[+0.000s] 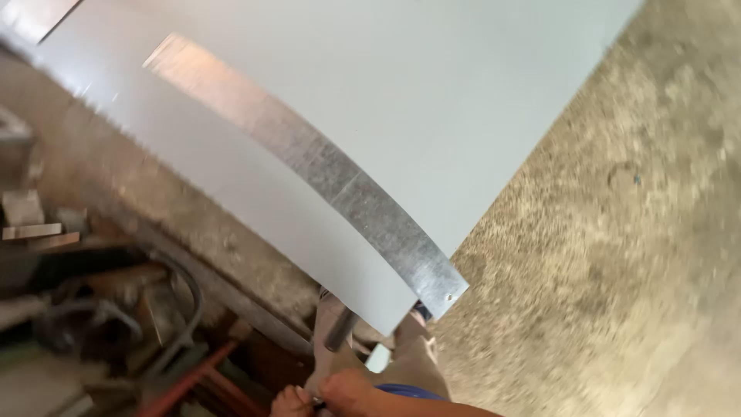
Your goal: Marking parallel curved lines on a metal sheet using a template and a scribe.
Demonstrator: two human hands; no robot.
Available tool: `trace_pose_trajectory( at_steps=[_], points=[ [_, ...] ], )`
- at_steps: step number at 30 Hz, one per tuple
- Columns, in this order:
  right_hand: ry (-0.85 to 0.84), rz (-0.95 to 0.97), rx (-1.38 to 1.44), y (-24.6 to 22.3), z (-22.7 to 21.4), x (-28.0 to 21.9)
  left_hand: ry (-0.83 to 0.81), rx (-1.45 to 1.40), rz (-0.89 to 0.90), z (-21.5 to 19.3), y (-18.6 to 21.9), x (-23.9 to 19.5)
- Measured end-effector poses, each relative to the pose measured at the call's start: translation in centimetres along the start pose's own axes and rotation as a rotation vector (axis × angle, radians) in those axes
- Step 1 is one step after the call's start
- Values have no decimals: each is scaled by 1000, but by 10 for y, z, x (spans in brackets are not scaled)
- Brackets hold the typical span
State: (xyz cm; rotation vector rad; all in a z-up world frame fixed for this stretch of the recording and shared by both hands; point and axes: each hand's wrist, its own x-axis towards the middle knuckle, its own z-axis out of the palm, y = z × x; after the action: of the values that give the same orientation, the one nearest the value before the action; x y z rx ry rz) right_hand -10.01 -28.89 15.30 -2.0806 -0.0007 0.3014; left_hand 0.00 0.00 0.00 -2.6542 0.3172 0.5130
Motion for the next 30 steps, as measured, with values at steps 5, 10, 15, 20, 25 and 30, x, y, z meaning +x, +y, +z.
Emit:
trace_pose_trajectory(
  at_steps=[5, 10, 15, 20, 25, 30],
  points=[
    [-3, -118, 4, 20, -71, -51, -200, -177, 256, -93, 42, -47],
    [150, 430, 405, 70, -221, -132, 283, -580, 60, -318, 136, -74],
    [670, 807, 183, 168, -262, -193, 584, -648, 658, -429, 281, 4],
    [561, 878, 773, 195, -246, -187, 189, -255, 571, -480, 368, 72],
    [528, 884, 1059, 198, -268, -194, 98, -124, 472, -472, 405, 80],
    [530, 815, 1039, 221, -296, -198, 50, -172, 384, -488, 438, 78]
  ],
)
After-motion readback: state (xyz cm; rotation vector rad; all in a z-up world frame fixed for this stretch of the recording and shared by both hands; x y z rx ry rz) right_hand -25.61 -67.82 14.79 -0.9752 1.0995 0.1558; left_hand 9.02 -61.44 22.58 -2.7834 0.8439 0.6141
